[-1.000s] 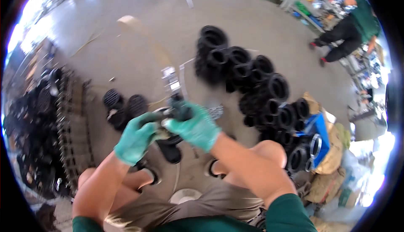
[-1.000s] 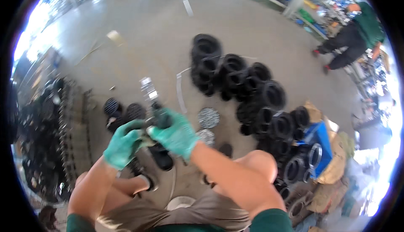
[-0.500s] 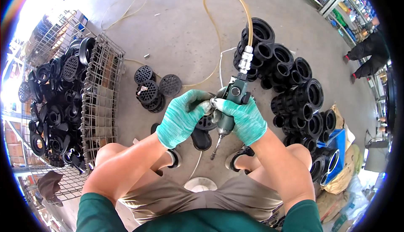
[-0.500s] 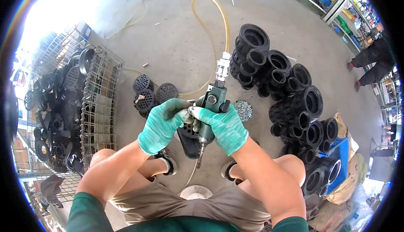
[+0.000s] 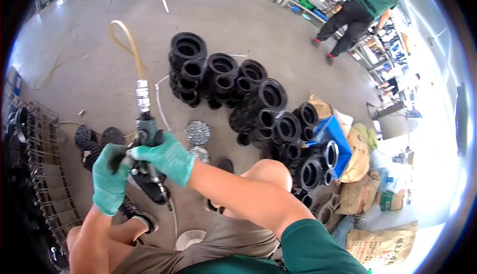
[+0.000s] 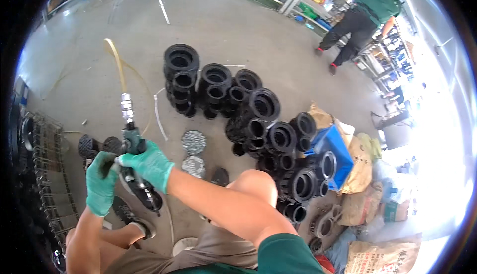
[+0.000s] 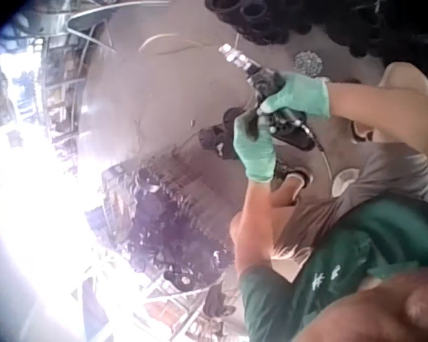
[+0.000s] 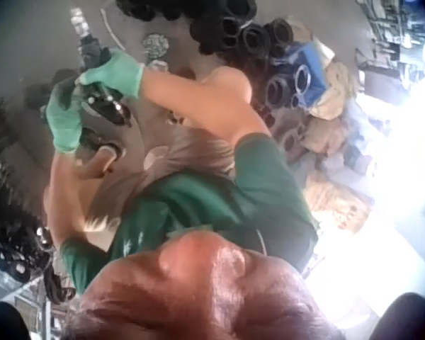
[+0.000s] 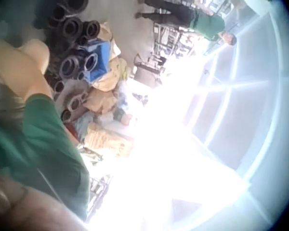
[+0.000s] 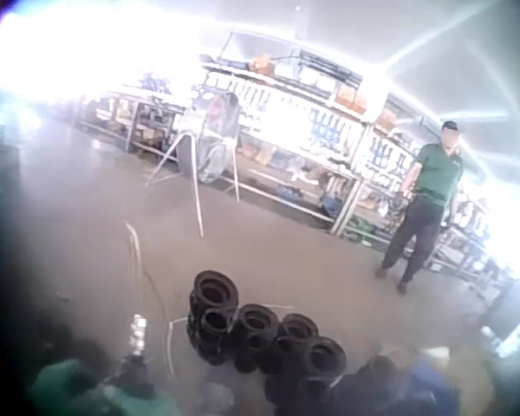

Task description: The person assembles pump housings by fitting grates onto them, tapping them with a hammer, inserting screws and washers by hand, and fastening them with a pneumatic screwdriver.

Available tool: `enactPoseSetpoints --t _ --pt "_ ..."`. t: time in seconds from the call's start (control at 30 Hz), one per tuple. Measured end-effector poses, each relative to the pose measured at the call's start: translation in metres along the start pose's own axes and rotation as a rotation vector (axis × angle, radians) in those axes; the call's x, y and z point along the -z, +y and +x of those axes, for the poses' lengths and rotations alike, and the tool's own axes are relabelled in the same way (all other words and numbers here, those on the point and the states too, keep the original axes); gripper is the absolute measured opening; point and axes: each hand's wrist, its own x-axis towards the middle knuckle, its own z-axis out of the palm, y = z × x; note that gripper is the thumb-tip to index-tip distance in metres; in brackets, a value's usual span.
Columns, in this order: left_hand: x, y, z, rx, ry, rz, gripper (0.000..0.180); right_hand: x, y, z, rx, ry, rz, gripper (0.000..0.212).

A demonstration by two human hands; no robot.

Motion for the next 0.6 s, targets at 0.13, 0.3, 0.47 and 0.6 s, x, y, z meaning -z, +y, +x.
enactPoseSetpoints --t 0.13,0.3,0.47,0.6 --pt "-0.010 -0.022 0.014 -0.074 0.031 0.242 0.013 0.031 -0.018 -0.007 0.165 0.185 -0.132 0.014" --pt "-0.005 -0.025 0.013 0.040 -0.017 0.156 0.019 0.031 -0.078 -0.020 0.455 0.199 0.211 0.017" --pt "-0.001 -0.013 0.010 0.138 -0.030 0.125 0.017 0.040 -0.091 -0.003 0.466 0.192 0.401 0.020" --pt "-0.009 -0.021 0.018 0.011 -0.056 0.129 0.020 0.049 -0.087 0.003 0.516 0.295 0.482 0.013"
